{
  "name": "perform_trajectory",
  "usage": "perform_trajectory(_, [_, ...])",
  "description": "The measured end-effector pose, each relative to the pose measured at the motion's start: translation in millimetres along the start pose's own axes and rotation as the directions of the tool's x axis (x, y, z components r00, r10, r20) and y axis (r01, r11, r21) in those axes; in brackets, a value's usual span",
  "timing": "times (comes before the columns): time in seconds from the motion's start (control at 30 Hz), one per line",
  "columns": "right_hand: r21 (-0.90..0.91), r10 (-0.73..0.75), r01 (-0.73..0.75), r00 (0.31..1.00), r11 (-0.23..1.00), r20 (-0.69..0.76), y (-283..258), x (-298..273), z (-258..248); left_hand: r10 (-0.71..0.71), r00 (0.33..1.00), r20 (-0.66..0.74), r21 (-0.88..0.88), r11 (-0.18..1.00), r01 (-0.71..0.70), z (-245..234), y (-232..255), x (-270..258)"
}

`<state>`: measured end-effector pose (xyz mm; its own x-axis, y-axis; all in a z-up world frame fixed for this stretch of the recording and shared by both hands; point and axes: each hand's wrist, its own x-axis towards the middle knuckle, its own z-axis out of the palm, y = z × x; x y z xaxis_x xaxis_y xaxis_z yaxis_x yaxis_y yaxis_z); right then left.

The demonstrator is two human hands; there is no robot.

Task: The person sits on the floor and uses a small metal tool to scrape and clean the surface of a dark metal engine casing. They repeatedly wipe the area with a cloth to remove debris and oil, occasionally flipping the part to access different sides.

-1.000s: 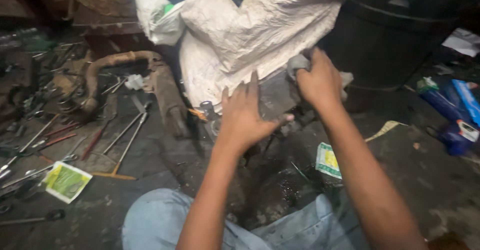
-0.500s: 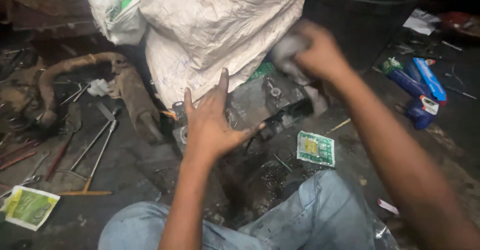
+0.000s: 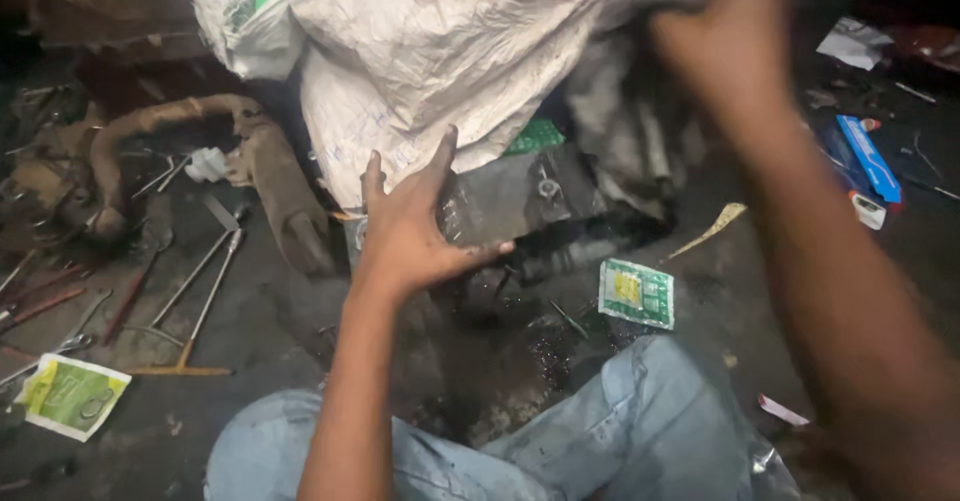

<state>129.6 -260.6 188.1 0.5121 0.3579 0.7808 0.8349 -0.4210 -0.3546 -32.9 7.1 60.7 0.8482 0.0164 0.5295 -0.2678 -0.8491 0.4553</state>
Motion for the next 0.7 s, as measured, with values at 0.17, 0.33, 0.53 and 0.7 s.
perform_trajectory(0.17, [-0.371,0.088,0.04,0.943,0.928,0.322,-8,-43,62,-0.161,0.987,-0.017,0.014,0.987,0.161,-3,9,11])
perform_trajectory(0.33, [-0.387,0.249,0.0,0.766,0.922,0.593,2,-57,9,-0.103,0.989,-0.109,0.024,0.994,0.107,2,5,19])
perform_trajectory(0.53, [-0.177,0.447,-0.426,0.889,0.887,0.101,38,-35,-45,-0.044,0.997,-0.064,-0.009,0.999,0.044,0,5,12])
perform_trajectory(0.7, [-0.439,0.011,0.053,0.99,0.897,0.143,51,-43,16,-0.088,0.99,-0.111,0.004,0.996,0.089,-2,8,9])
